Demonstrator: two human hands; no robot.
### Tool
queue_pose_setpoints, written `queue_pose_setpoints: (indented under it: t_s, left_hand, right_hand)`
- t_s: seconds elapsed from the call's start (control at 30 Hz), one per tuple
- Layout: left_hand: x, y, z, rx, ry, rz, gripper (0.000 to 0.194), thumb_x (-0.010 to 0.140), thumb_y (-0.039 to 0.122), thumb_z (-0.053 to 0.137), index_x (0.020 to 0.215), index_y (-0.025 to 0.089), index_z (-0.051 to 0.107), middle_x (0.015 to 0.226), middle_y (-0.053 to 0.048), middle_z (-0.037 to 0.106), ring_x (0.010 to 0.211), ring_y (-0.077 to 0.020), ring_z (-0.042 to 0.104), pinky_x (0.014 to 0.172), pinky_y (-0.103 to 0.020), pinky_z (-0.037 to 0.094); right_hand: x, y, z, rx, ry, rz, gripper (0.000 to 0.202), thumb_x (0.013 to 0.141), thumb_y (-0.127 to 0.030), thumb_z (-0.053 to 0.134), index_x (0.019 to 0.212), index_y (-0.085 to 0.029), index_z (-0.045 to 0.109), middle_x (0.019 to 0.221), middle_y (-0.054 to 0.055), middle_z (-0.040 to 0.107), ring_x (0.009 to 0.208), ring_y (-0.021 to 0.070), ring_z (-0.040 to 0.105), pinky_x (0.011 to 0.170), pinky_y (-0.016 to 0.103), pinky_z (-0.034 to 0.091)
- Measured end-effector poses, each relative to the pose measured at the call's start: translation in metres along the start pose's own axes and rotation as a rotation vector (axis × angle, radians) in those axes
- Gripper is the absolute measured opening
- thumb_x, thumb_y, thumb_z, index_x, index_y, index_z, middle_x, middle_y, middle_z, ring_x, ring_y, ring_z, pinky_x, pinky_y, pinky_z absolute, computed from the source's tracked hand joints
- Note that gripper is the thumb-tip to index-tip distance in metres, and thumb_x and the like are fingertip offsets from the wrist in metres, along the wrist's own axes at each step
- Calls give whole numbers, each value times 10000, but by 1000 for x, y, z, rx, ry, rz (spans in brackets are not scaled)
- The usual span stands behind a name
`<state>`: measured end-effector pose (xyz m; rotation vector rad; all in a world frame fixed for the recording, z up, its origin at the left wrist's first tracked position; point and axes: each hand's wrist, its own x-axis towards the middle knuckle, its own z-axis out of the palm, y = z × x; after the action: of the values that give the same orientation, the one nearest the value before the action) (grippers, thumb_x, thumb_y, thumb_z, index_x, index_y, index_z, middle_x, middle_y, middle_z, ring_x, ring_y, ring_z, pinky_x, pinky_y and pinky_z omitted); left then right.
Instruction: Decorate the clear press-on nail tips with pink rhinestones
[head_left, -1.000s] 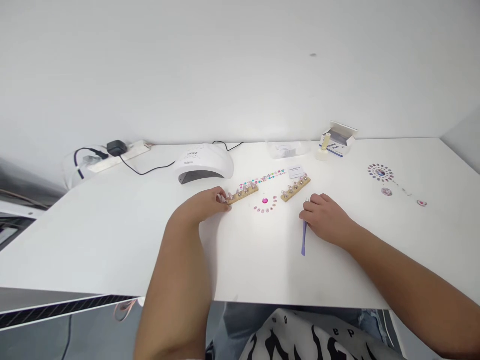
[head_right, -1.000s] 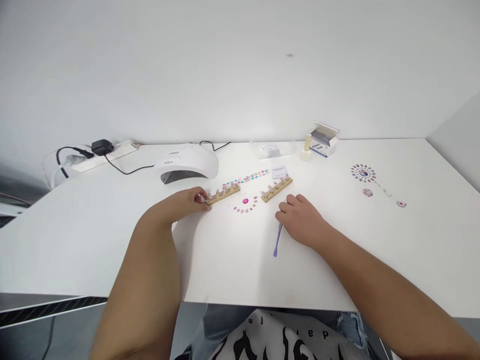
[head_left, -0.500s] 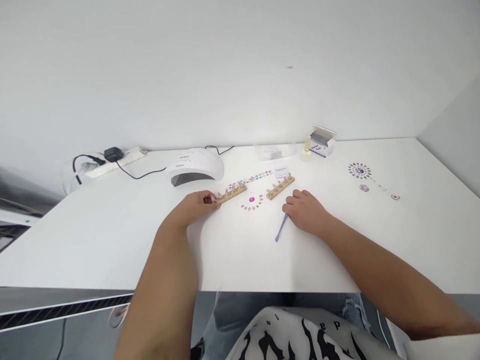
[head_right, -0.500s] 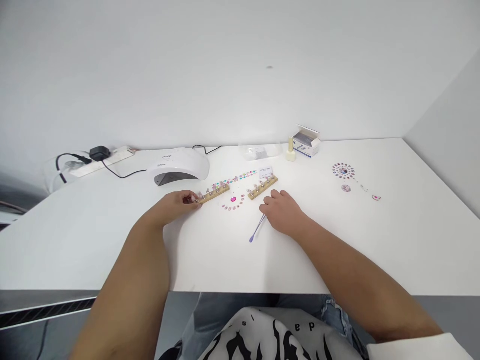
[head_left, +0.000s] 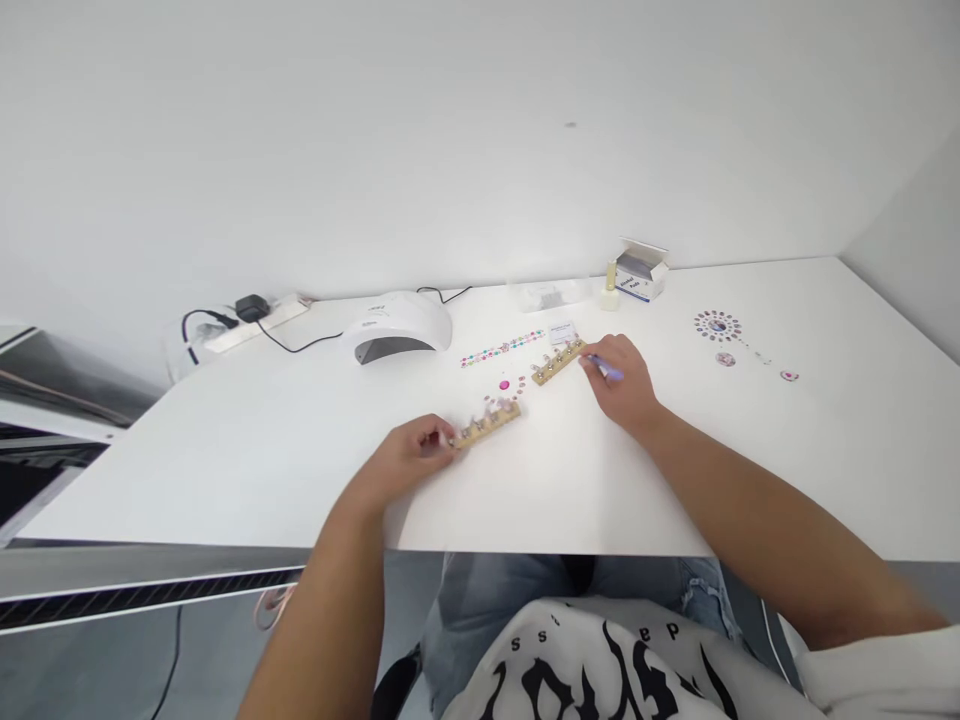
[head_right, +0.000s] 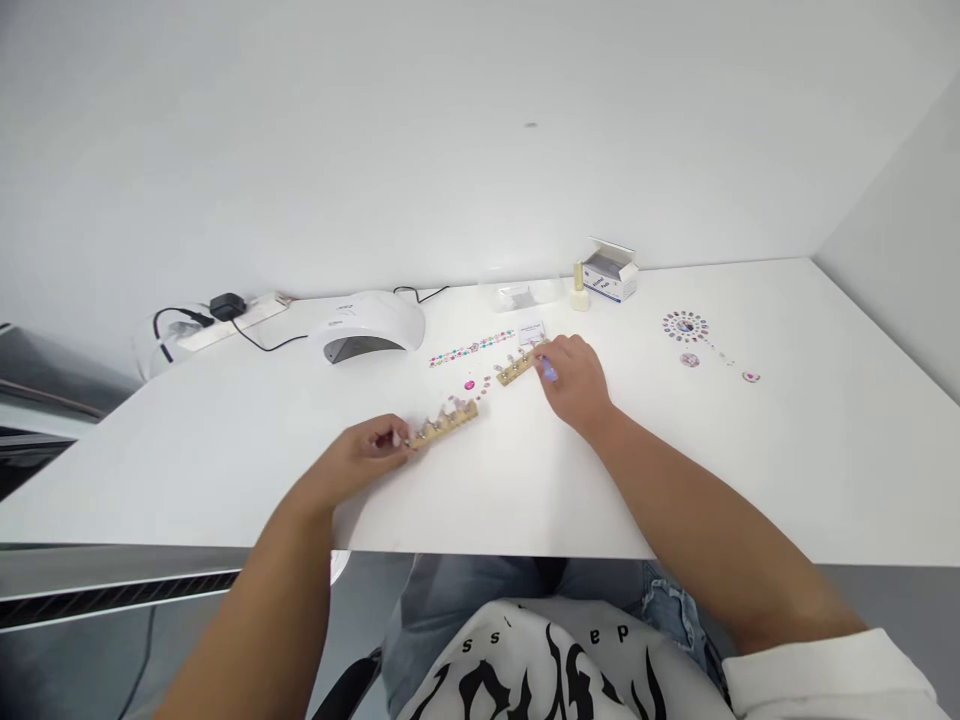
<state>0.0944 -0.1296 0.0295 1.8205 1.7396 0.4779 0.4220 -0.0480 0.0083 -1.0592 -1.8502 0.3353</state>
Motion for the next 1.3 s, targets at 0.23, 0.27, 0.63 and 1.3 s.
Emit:
queue_pose_setpoints:
  t_s: [0.23,0.27,0.63,1.3]
  left_hand:
    - [2,45,32,186,-137,87,212,746,371,589,870,201,612,832,-21,601,742,-189,541,681,-313,428]
    - [5,50,33,185,-142,88,211,745,374,589,867,203,614,819,-16,596,730,-186,539,669,-309,427]
    - [34,64,51,130,-82,165,258,762,438,632,893,217,660,823,-2,611,735,-170,545,657,-286,420]
    - [20,54,62,230,12,398,259,798,441,646,844,190,602,770,-29,592,770,-199,543,713,-333,445]
  right_hand:
    - [4,21,4,412,223,336,271,917,-464,489,950,-223,611,753,1,588,694,143,545,653,294,455]
    - [6,21,4,453,242,374,294,914,-487,485,952,-222,609,749,0,588,709,142,555,670,293,461]
    - [11,22,5,635,321,562,347,854,-553,543,932,-224,620,784,4,609,828,158,598,814,330,468]
    - [10,24,1,643,317,511,317,862,-535,539,899,-234,633,841,4,619,839,154,588,840,336,448]
